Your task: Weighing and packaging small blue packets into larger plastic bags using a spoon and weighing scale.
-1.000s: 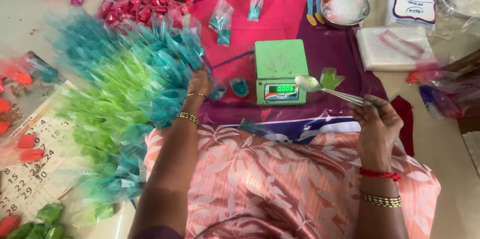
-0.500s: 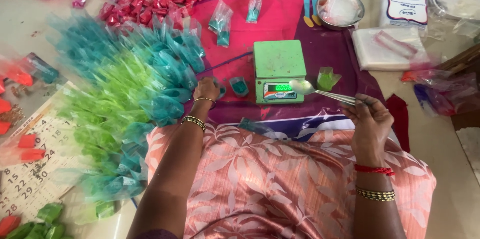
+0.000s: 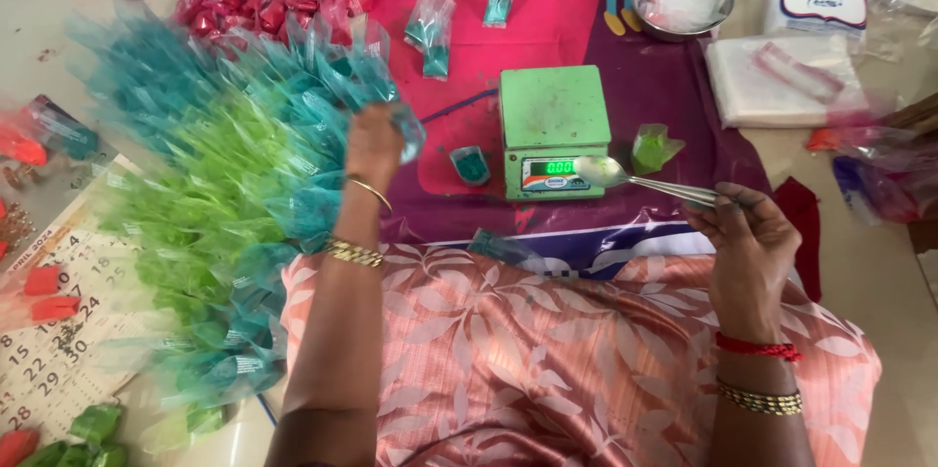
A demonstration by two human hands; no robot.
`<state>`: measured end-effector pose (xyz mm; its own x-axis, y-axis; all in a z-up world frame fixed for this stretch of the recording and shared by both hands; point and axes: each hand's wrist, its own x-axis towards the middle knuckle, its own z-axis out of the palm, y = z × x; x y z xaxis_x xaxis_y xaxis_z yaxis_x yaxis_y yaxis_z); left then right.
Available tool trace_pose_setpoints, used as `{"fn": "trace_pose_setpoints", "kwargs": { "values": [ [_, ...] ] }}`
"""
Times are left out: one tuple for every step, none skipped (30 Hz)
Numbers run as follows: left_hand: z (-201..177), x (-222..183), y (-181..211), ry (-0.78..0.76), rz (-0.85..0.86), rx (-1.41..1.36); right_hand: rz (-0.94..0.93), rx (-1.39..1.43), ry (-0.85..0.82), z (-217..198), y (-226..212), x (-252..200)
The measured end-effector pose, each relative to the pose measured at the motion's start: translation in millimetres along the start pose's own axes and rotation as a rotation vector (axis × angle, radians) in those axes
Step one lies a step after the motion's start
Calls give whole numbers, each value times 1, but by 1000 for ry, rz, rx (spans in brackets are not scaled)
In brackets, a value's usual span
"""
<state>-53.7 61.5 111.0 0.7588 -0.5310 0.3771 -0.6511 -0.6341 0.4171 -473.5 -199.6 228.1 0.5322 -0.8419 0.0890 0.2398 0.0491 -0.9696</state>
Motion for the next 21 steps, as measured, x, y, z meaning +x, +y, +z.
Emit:
{"fn": "trace_pose_setpoints", "kwargs": {
  "values": [
    [39, -8, -23, -5, -2, 3, 6, 1, 0, 1, 2, 1],
    [79, -18, -45, -141, -39, 9, 8, -17, -2, 1, 3, 2],
    [119, -28, -66, -276, -77, 14, 10, -36, -4, 1, 5, 3],
    [109, -28, -61, -282, -75, 16, 15, -35, 1, 3, 4, 3],
    [100, -28, -55, -305, -156, 0, 21, -31, 2, 4, 2, 3],
    [92, -26, -47, -324, -232, -20, 19, -27, 5, 5, 0, 4],
    [104, -23, -64, -326, -226, -21, 18, -27, 11, 4, 0, 2],
    [115, -20, -82, -178, -89, -27, 17, -26, 11, 3, -1, 3],
    [126, -17, -99, -28, 47, -32, 16, -24, 12, 3, -1, 3],
    [99, -11, -76, -30, 55, -34, 12, -24, 19, 1, 1, 4],
    [73, -5, -52, -13, 67, -56, 4, -28, 19, -1, 4, 4],
    [46, -1, -29, 3, 76, -79, -2, -34, 17, -3, 6, 4],
    [30, 6, -3, 0, 81, -82, -3, -35, 23, -5, 4, 4],
    [10, 15, 22, -26, 91, -167, -5, -33, 21, -4, 3, 4],
    [-10, 24, 48, -53, 101, -251, -7, -30, 18, -3, 1, 4],
    [-9, 34, 61, -52, 111, -249, -12, -24, 25, -2, -1, 4],
    [-8, 44, 74, -33, 164, -281, -11, -8, 25, -1, -2, 5],
    [-4, 54, 91, -17, 221, -318, -12, 5, 31, -3, -4, 4],
    [0, 64, 103, -20, 234, -321, -19, 7, 43, -5, -2, 5],
    [5, 74, 116, -74, 254, -358, -17, 26, 45, -7, -1, 4],
    [10, 84, 129, -129, 273, -395, -15, 46, 47, -9, 1, 4]
  ]
}}
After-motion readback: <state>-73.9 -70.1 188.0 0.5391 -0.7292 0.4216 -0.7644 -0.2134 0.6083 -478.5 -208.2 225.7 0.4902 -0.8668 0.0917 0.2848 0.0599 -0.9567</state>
